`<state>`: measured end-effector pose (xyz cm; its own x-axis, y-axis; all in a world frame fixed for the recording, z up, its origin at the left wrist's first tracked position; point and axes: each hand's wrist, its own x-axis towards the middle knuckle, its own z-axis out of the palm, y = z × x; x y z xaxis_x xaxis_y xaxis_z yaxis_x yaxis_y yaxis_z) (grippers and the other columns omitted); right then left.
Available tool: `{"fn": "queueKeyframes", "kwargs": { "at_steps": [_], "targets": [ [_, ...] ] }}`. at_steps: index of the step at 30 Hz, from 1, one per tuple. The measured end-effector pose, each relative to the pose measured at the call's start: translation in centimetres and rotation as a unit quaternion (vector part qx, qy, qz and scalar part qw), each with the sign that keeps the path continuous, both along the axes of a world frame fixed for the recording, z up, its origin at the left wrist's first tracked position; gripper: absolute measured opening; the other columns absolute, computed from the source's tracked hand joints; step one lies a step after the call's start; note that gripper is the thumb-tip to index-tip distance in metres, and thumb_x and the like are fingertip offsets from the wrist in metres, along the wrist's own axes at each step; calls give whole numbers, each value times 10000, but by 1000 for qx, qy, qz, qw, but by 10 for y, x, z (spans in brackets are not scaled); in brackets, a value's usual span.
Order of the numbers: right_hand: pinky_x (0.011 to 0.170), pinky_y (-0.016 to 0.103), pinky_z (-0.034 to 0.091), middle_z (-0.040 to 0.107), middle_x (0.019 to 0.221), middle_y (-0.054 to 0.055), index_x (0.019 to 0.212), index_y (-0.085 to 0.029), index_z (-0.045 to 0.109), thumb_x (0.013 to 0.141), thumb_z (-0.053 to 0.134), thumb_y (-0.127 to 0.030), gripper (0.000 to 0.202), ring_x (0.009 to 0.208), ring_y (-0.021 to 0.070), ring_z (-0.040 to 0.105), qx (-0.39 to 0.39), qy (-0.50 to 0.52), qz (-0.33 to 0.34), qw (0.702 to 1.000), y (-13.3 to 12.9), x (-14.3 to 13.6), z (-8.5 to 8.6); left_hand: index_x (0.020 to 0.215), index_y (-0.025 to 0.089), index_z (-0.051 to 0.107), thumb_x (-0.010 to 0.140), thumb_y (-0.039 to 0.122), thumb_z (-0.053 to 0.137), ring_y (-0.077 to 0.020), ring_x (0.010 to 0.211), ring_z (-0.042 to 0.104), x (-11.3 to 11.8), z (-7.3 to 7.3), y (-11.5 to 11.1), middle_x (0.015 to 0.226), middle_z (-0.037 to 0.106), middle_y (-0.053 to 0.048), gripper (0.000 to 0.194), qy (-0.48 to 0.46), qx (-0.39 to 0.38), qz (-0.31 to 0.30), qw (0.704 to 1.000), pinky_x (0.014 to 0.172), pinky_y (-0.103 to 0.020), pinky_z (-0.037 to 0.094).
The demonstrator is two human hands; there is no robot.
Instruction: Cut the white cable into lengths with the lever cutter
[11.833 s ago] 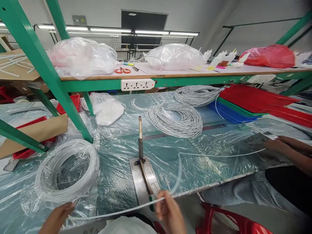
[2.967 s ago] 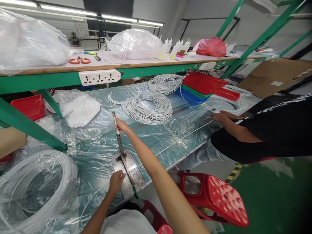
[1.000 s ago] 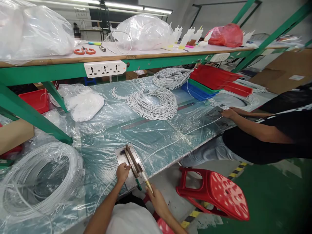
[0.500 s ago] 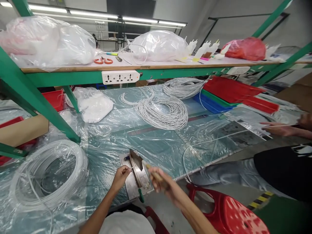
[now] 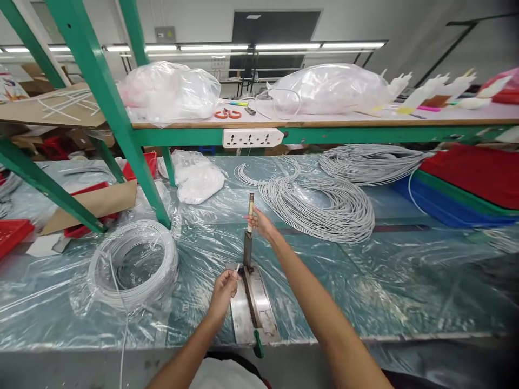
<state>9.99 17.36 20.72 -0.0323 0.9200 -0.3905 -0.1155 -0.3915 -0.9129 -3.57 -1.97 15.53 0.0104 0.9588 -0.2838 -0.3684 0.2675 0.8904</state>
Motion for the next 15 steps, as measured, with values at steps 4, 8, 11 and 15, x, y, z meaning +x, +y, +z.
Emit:
{"fn": "queueKeyframes", "kwargs": {
  "at_steps": [4,8,11,15],
  "targets": [
    [633,234,427,655,767,17,1219,-168,469,743,621,-240,505,701,139,562,36,-34,72,996,-57,0,-17,714,173,539,703,529,680,-59,455,251,-21,27,7,520,296,84,383,-115,19,85,990,463,-196,255],
    [608,259,443,651,762,-7,1200,-202,485,579,769,-254,685,636,136,584,-37,52,437,897,-157,-14,-43,742,163,556,738,421,700,-52,447,288,-29,57,19,522,303,85,296,-243,46,138,959,456,-166,307],
    [549,218,403,606,689,-20,975,-181,580,665,691,-490,452,550,87,538,-31,113,468,876,-217,-36,-49,725,167,560,765,376,682,-51,436,318,-18,75,28,515,329,84,245,-299,54,133,943,457,-162,333],
    [504,218,381,562,552,3,674,-138,590,758,502,-646,523,465,77,488,11,122,327,937,-232,-31,-36,966,209,637,782,422,642,-135,853,575,3,82,28,920,625,-29,282,-151,66,36,986,745,-210,440]
  ]
}}
